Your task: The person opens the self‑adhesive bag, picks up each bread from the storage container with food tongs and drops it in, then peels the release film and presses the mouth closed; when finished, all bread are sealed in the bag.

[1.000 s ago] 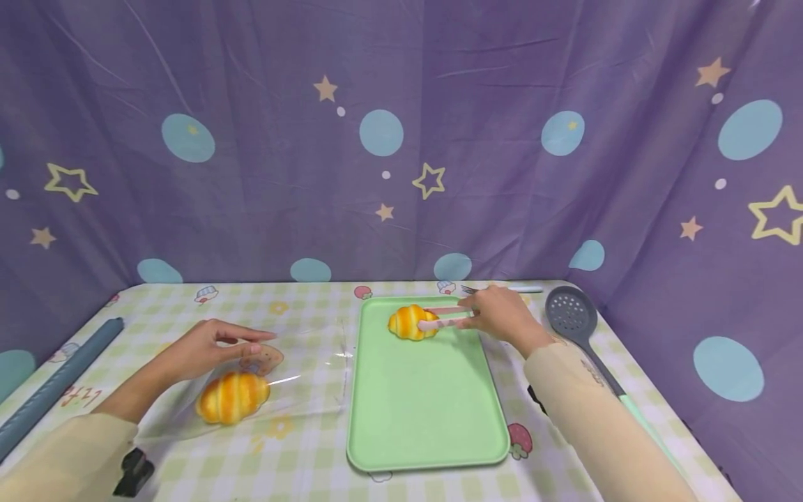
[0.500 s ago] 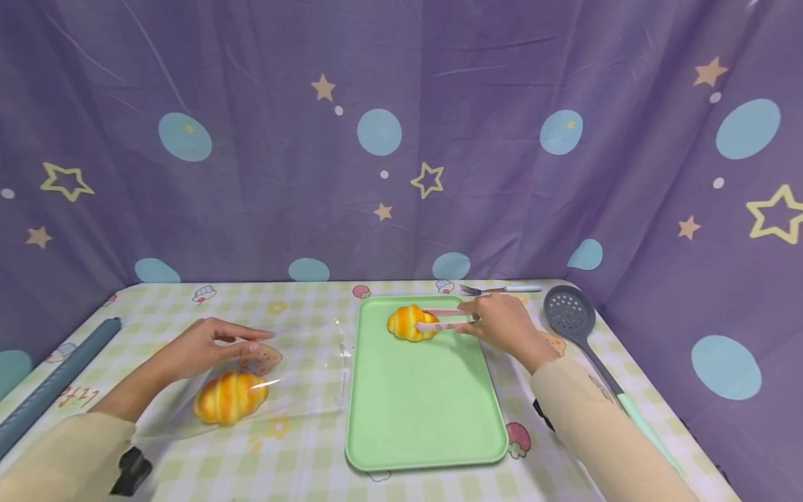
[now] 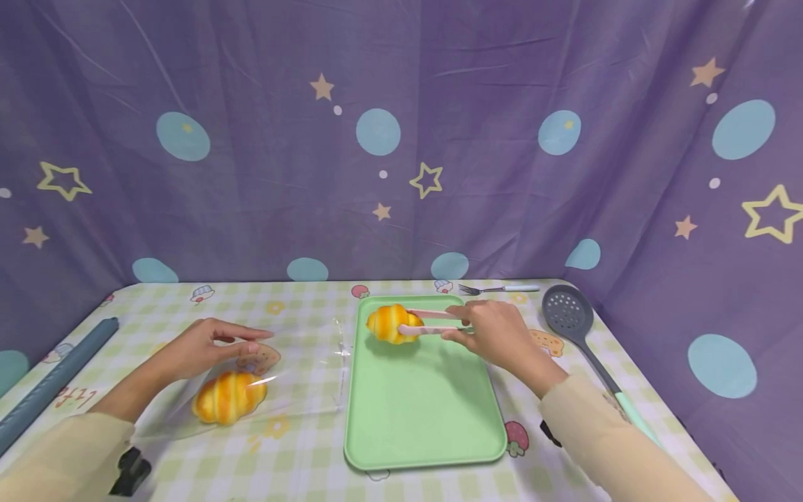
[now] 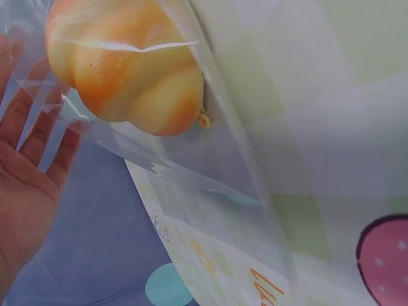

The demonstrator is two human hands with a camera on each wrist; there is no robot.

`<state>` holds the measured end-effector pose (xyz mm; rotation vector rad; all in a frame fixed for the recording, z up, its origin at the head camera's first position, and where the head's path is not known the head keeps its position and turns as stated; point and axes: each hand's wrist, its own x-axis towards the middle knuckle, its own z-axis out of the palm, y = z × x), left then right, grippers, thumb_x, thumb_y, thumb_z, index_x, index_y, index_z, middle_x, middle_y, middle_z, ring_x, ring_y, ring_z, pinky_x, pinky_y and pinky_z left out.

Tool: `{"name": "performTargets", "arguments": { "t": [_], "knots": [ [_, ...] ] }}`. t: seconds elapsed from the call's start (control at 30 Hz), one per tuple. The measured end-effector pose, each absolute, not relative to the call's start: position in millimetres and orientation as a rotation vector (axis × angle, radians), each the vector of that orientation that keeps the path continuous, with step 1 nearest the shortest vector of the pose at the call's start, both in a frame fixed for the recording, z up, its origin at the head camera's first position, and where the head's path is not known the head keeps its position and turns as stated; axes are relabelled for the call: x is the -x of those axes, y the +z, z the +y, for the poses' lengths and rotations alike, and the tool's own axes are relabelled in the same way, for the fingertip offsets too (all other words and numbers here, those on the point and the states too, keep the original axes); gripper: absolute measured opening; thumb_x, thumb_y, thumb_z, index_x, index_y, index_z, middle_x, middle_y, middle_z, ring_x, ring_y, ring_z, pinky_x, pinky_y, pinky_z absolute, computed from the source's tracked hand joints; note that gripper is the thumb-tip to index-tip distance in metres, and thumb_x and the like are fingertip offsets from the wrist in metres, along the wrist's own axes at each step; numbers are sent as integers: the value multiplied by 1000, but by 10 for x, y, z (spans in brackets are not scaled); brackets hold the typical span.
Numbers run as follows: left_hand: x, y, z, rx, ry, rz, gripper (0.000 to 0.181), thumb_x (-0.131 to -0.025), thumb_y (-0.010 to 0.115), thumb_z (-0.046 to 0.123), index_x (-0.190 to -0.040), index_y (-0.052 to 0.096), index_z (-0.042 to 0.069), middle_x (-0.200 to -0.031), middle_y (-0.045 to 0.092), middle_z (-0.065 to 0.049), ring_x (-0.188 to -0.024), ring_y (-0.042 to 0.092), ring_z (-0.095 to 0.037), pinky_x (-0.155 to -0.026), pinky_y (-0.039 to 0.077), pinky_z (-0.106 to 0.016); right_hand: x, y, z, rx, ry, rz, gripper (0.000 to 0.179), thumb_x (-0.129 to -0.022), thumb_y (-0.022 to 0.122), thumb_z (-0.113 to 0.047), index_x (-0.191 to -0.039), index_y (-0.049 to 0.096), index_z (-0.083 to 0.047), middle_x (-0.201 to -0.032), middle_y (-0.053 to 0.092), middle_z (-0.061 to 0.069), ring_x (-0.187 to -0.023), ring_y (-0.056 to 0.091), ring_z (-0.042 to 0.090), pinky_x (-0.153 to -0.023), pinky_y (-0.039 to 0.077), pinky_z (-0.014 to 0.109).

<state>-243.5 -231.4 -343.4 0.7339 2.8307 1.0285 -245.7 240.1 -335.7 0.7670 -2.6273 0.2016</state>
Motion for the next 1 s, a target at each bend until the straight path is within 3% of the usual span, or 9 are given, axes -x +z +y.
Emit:
{"name": "performTargets", "arguments": {
  "t": [0.1,0.4,0.7,1.0],
  "knots": [
    [2434,-3433,-2320,-733,1015,2838,27,-99,69,27,-121,77,15,-120,74,-2,-100,65,-19,-72,45,-27,2385,-3312,2299,-780,250,-2640,39,-84,83,-39,-114,79,-14,-81,73,-5,-60,59,9,-48,42,26],
    [2432,-3437,-2343,-747,1014,2844,27,-99,69,27,-121,77,15,-121,73,-2,-103,66,-21,-75,47,-29,2242,-3272,1958,-864,362,-2656,40,-85,82,-40,-114,79,-13,-80,71,-7,-55,48,-1,-48,39,22],
    [2426,-3428,-2333,-769,1013,2850,26,-99,69,27,-120,78,14,-118,74,-1,-114,66,-31,-91,51,-50,2222,-3325,1664,-976,320,-2639,40,-84,83,-42,-114,79,-15,-77,69,-10,-57,51,2,-49,37,20],
    [2424,-3415,-2332,-758,1004,2867,25,-99,69,28,-118,79,16,-116,75,0,-110,67,-28,-88,50,-44,2264,-3445,1364,-1041,321,-2580,40,-82,85,-42,-113,80,-17,-76,69,-9,-56,55,5,-47,37,19]
  ]
}}
